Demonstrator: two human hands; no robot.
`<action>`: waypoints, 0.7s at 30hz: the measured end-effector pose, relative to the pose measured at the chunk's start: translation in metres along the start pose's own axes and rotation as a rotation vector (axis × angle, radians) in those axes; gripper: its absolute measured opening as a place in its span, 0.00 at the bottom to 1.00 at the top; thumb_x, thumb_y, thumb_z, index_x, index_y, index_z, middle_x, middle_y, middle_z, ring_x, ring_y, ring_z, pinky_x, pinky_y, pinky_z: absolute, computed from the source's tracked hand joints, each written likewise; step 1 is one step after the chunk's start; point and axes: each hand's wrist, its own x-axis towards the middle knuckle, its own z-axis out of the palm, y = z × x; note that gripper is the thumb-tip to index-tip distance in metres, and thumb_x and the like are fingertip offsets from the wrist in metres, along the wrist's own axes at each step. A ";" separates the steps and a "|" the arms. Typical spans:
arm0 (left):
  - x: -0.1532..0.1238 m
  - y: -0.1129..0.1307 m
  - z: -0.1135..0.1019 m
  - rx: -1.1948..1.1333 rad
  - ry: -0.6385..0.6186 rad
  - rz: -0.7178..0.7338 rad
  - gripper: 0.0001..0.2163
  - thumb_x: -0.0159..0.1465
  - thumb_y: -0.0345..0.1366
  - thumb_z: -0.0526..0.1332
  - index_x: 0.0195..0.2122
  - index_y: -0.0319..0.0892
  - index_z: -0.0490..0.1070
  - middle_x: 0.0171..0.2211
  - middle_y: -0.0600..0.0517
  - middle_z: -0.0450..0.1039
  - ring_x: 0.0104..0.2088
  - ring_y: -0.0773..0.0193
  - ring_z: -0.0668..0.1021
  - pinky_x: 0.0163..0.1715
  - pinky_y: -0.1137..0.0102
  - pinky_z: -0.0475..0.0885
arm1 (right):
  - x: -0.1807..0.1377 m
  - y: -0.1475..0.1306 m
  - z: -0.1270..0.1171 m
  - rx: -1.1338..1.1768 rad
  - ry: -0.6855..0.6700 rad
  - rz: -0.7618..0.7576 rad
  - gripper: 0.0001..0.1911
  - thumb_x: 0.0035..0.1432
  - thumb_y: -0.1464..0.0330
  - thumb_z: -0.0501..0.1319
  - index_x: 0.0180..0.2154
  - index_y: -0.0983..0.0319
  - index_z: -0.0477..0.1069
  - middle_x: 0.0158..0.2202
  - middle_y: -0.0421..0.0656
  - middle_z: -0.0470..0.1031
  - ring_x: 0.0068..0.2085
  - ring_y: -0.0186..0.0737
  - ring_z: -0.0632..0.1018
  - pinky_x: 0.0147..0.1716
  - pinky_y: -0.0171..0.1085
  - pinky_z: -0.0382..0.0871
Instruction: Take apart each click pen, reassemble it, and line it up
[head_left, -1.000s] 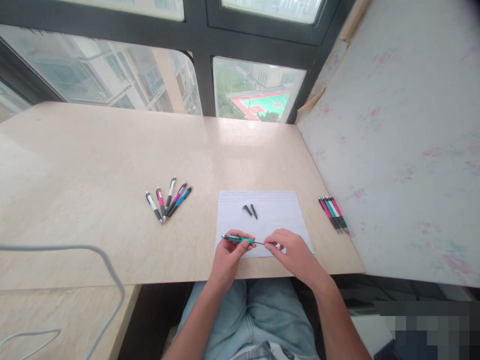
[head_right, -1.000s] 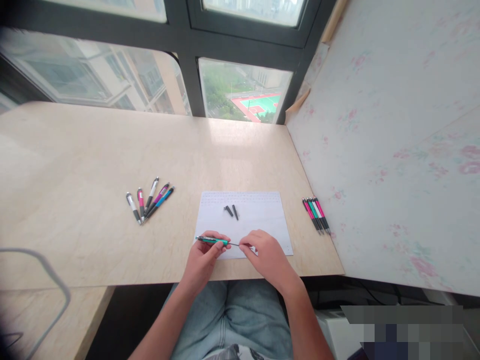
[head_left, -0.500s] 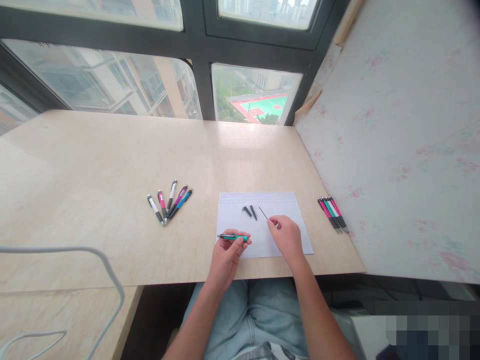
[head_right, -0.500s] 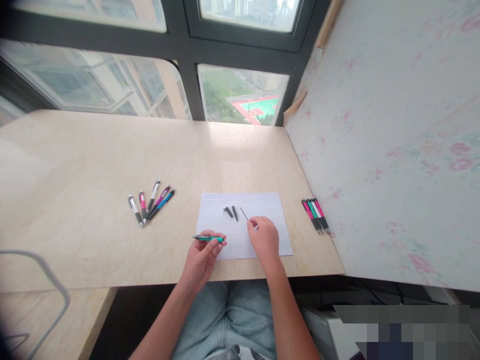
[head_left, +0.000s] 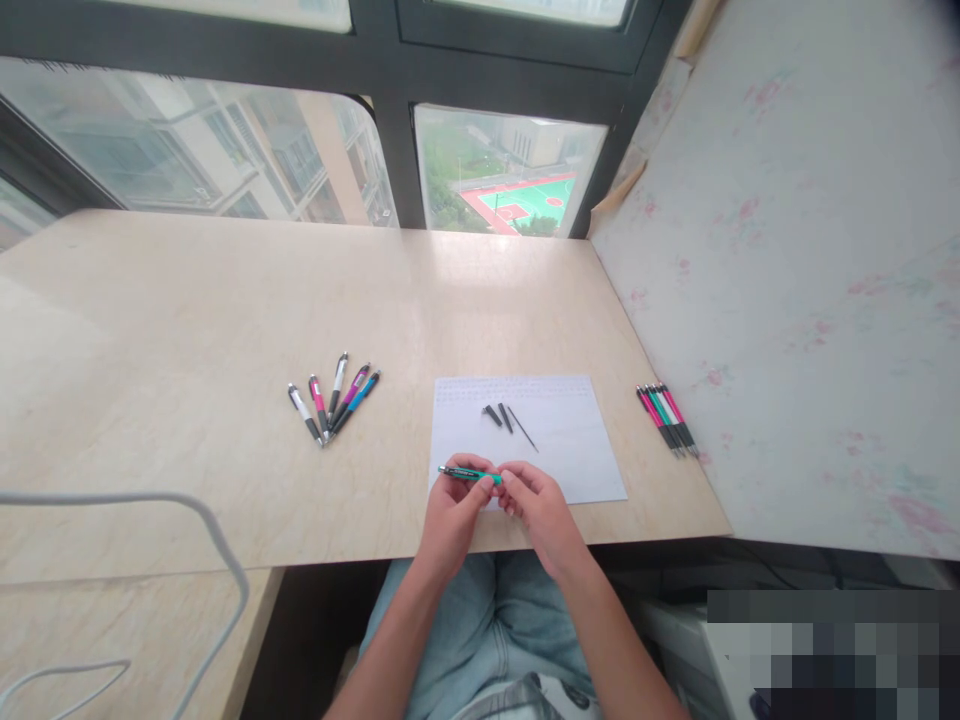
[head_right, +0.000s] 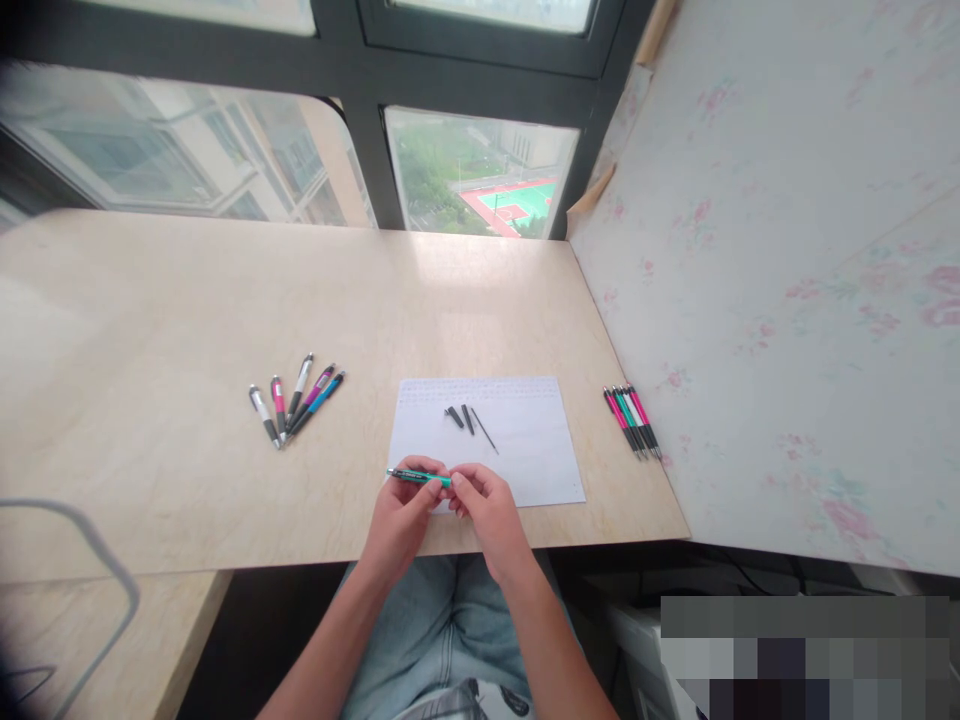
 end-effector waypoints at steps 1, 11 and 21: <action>-0.001 0.002 0.001 0.036 0.012 0.003 0.10 0.57 0.35 0.71 0.37 0.42 0.73 0.35 0.51 0.77 0.32 0.66 0.77 0.35 0.71 0.71 | 0.000 0.001 0.001 0.035 0.005 0.013 0.16 0.56 0.55 0.65 0.35 0.62 0.76 0.29 0.42 0.76 0.29 0.36 0.73 0.29 0.35 0.66; -0.010 0.020 0.011 0.458 0.002 0.156 0.07 0.59 0.34 0.69 0.37 0.42 0.75 0.34 0.48 0.77 0.34 0.61 0.78 0.35 0.70 0.71 | -0.006 -0.002 -0.003 0.250 -0.027 0.121 0.14 0.53 0.57 0.68 0.35 0.61 0.76 0.31 0.41 0.75 0.30 0.35 0.73 0.31 0.34 0.69; -0.006 0.020 0.012 0.246 0.070 0.073 0.09 0.57 0.35 0.70 0.37 0.41 0.74 0.36 0.49 0.77 0.35 0.62 0.77 0.37 0.70 0.72 | -0.008 -0.004 -0.005 0.097 0.023 0.026 0.14 0.53 0.58 0.69 0.36 0.61 0.76 0.29 0.42 0.78 0.29 0.35 0.74 0.28 0.34 0.67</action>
